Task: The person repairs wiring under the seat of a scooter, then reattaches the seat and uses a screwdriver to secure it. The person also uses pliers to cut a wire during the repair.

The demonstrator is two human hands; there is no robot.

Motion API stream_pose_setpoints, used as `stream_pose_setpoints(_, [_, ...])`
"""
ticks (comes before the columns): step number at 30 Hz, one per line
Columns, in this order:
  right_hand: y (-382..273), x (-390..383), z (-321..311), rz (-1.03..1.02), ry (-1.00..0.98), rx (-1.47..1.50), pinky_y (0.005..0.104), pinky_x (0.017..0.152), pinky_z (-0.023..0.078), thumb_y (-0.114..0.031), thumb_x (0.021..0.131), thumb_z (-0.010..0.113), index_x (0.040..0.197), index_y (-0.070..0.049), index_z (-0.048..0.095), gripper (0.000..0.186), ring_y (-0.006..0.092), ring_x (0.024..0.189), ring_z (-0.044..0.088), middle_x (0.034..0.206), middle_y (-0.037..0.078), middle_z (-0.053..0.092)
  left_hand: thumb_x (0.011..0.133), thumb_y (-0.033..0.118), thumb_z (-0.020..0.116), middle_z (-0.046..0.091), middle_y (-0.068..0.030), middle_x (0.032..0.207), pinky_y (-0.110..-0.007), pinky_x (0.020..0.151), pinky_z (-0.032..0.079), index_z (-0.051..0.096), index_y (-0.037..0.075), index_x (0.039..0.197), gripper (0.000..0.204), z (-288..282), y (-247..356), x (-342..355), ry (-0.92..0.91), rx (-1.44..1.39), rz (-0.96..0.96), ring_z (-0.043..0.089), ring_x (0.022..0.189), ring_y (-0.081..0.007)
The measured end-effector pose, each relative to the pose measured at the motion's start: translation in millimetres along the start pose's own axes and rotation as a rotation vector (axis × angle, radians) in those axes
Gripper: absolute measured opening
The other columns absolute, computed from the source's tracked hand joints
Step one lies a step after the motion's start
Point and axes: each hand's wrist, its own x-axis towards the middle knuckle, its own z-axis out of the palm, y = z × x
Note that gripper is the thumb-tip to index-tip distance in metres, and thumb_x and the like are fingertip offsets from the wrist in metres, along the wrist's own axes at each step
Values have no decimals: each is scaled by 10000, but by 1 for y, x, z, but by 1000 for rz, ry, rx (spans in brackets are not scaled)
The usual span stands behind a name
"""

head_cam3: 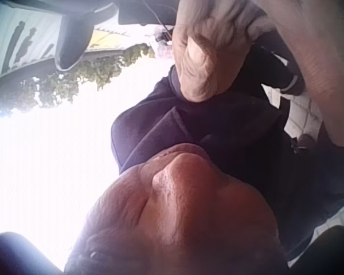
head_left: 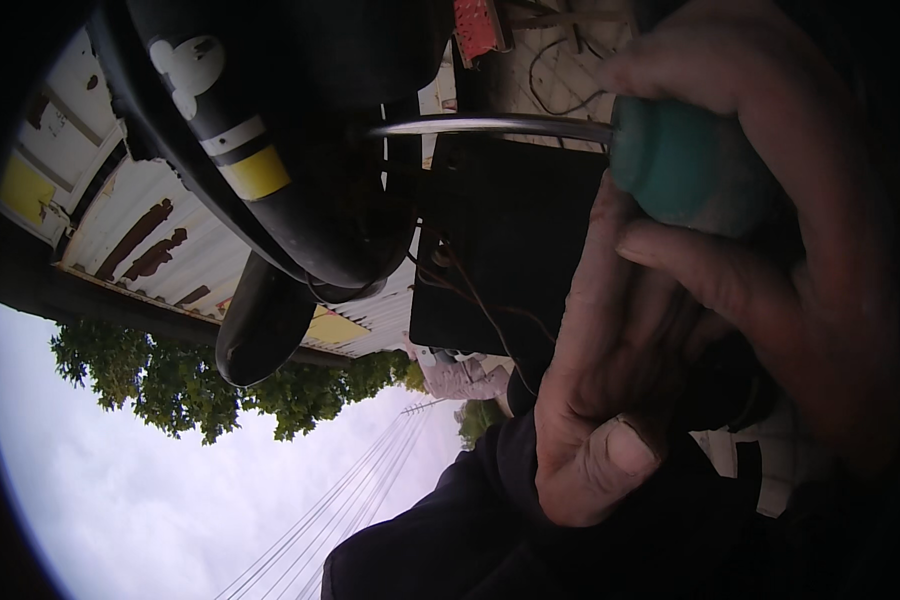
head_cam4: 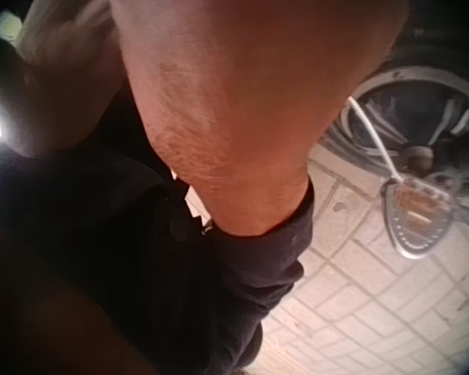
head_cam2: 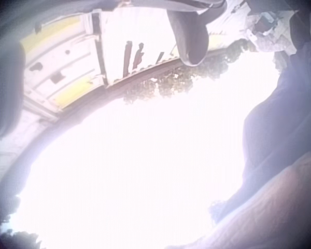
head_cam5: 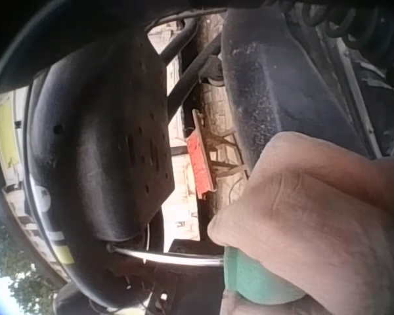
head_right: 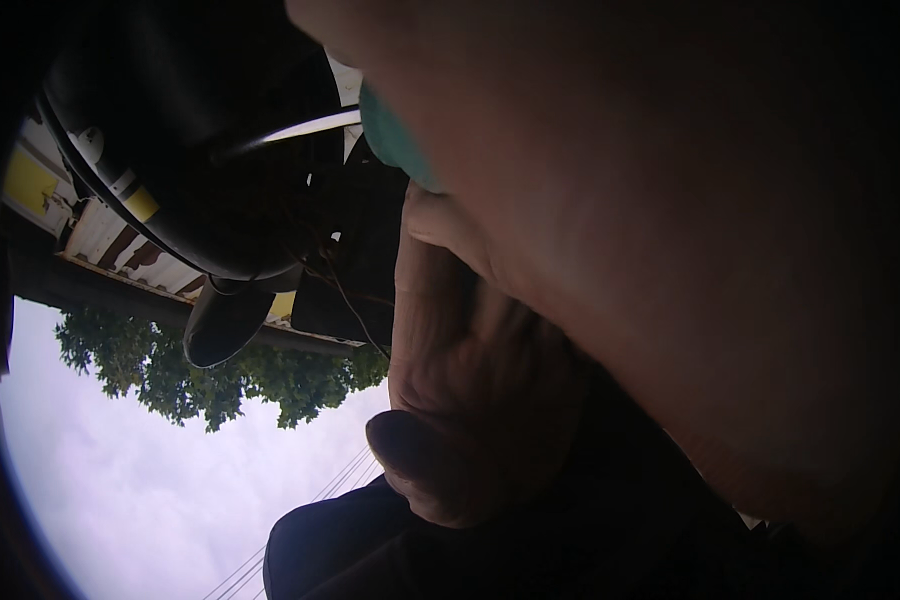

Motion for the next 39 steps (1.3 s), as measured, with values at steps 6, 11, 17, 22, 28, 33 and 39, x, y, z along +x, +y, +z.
stream_pose_setpoints(6, [-3,1,5,-11,-10,13,343,939,499,-171,791,761,1319,-40,519,595,229,1096,602,1192,112,584,963,319,596,-171,-409,1563,-545,1217,119,-324,-73,1452,1113,1,-1,-2,14,-45,11,-52,1520,-465])
stream_pose_setpoints(11, [-4,7,4,-27,-20,18,344,942,499,-157,793,759,1323,-41,518,593,230,1099,602,1197,113,584,890,567,606,-76,-340,1606,-555,1203,203,-301,-22,1486,1234,5,0,-2,140,142,-57,77,1514,-452])
stream_pose_setpoints(17, [-13,16,-6,-18,-41,24,345,945,499,-139,795,756,1327,-42,518,591,231,1104,601,1202,115,584,857,516,736,50,-356,1594,-574,1168,301,-231,-36,1515,1293,1,4,-10,139,89,-72,196,1484,-481])
stream_pose_setpoints(22, [-26,22,-18,150,-36,172,345,948,499,-125,796,753,1331,-44,517,590,232,1107,601,1206,116,584,911,243,689,11,-317,1630,-546,1177,263,-155,-3,1558,1091,-26,16,-23,-277,-13,-57,127,1522,-433])
stream_pose_setpoints(28, [-46,25,-17,356,-2,228,327,946,513,-69,824,748,1304,-19,509,539,216,1108,609,1202,122,584,920,257,721,417,-333,1481,-504,1046,459,361,-86,1486,753,-96,49,-37,-812,246,237,447,1375,-455])
stream_pose_setpoints(33, [-59,18,-9,503,72,408,273,878,513,-117,893,732,1375,-13,490,549,152,1028,607,1144,91,606,991,286,631,663,-295,1188,-407,929,534,501,-99,1355,546,-120,61,-62,139,261,348,676,1096,-371])
stream_pose_setpoints(39, [-59,13,5,471,106,440,203,586,463,-227,981,662,1430,13,439,556,63,799,569,1055,49,604,969,117,648,613,-204,1283,-373,1021,480,505,-52,1330,423,-100,65,-38,611,458,809,612,1176,-246])
